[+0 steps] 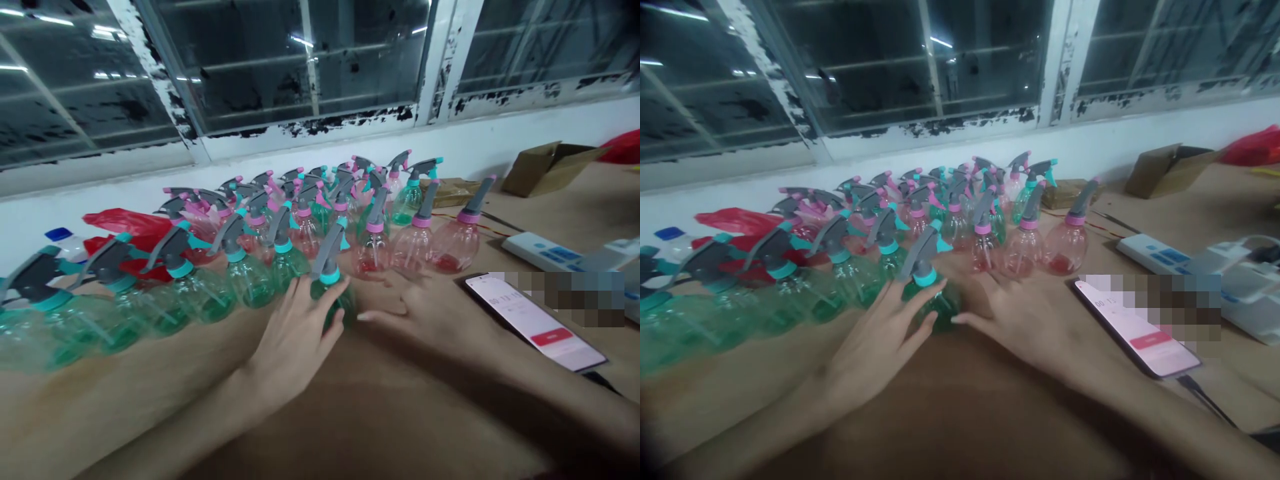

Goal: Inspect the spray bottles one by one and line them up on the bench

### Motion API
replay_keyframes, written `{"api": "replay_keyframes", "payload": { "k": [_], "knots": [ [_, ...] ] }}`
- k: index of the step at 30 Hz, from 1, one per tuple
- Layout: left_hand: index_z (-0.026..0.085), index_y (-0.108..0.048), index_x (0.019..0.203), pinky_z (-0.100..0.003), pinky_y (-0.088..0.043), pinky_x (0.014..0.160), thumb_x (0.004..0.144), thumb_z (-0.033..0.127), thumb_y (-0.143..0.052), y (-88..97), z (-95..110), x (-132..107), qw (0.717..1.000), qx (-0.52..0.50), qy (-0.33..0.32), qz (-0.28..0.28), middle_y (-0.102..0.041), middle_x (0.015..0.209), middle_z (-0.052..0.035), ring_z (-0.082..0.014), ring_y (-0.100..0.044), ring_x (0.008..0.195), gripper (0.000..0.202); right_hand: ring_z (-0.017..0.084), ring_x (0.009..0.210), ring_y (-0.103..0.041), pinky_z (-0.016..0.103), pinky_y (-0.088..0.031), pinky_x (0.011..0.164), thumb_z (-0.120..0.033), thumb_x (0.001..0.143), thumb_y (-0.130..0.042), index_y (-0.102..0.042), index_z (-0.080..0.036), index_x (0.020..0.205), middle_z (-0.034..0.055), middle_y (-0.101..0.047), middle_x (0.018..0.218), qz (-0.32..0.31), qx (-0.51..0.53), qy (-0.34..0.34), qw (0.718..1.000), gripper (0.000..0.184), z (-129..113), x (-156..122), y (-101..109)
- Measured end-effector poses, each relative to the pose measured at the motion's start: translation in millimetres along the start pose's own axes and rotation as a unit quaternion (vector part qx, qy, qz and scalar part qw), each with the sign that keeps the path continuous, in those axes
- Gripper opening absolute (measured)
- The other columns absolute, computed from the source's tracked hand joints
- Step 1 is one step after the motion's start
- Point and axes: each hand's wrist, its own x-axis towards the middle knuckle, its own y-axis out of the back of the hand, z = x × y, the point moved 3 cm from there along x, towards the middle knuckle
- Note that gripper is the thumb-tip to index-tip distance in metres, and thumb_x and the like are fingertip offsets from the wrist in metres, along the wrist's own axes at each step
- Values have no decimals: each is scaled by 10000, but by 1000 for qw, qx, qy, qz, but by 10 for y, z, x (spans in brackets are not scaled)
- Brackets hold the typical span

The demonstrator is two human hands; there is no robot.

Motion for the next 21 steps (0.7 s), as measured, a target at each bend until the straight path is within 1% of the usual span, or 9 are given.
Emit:
{"api": "replay_keyframes", "payload": {
  "k": [3, 5, 8, 10, 12, 13, 15, 18, 21],
  "knots": [
    [320, -457, 1319, -512, -481, 888, 901, 287, -427, 95, 63, -298, 1000, 15, -12, 17, -511, 1178, -119, -334, -489, 1118, 420, 327, 1064, -580, 453, -491, 823, -626, 747, -573, -456, -226, 1302, 120, -640, 1145, -87, 116, 18, 989, 694, -151, -27, -250],
    [332, -507, 1281, -501, -510, 849, 881, 302, -461, 152, 60, -454, 1000, 2, -24, 11, -540, 1184, -118, -347, -524, 1088, 404, 316, 1114, -551, 445, -491, 847, -609, 725, -607, -339, -198, 1377, 140, -570, 1252, -135, 218, 17, 966, 816, -243, -37, -431],
    [341, -558, 1228, -441, -525, 865, 866, 305, -490, 232, -50, -647, 996, -76, -44, -18, -555, 1221, -87, -316, -556, 1087, 370, 312, 1135, -530, 458, -468, 884, -581, 688, -662, -367, -215, 1353, 126, -546, 1278, -175, 297, 21, 938, 814, -361, -29, -593],
    [365, -597, 1157, -410, -501, 920, 859, 290, -521, 260, -193, -759, 990, -134, -38, -38, -524, 1292, -34, -281, -553, 1123, 316, 320, 1122, -532, 465, -463, 882, -598, 638, -695, -410, -234, 1324, 112, -561, 1253, -206, 321, 11, 924, 827, -429, -10, -623],
    [333, -646, 999, -411, -478, 951, 851, 278, -540, 272, -376, -843, 981, -191, 10, -13, -510, 1316, -4, -275, -524, 1175, 191, 335, 1145, -510, 477, -451, 896, -621, 583, -719, -411, -255, 1326, 104, -545, 1274, -233, 333, -2, 914, 884, -494, 18, -620],
    [301, -635, 926, -425, -453, 978, 857, 271, -533, 275, -467, -868, 973, -227, 42, 20, -534, 1287, -4, -266, -521, 1182, 127, 342, 1166, -492, 483, -440, 911, -627, 567, -726, -403, -265, 1332, 100, -528, 1296, -241, 336, -5, 910, 906, -528, 36, -617],
    [267, -551, 945, -460, -413, 1013, 857, 269, -541, 254, -601, -873, 950, -296, 82, 60, -580, 1234, -26, -256, -521, 1187, 89, 350, 1199, -460, 493, -418, 939, -634, 544, -735, -393, -274, 1340, 96, -501, 1330, -245, 339, 2, 908, 938, -597, 79, -618],
    [263, -394, 1191, -480, -440, 985, 763, 301, -666, 216, -654, -765, 933, -345, 81, 62, -528, 1308, -90, -287, -534, 1169, 508, 335, 1172, -488, 463, -446, 913, -635, 547, -733, -402, -277, 1327, 81, -529, 1300, -259, 350, 38, 900, 920, -703, 143, -662],
    [260, -337, 1293, -426, -476, 952, 726, 307, -707, 242, -597, -610, 925, -368, 62, 77, -493, 1339, -98, -286, -537, 1163, 678, 298, 1098, -550, 418, -475, 881, -621, 571, -728, -440, -283, 1290, 56, -575, 1236, -276, 363, 83, 886, 845, -791, 201, -730]
  ]
}}
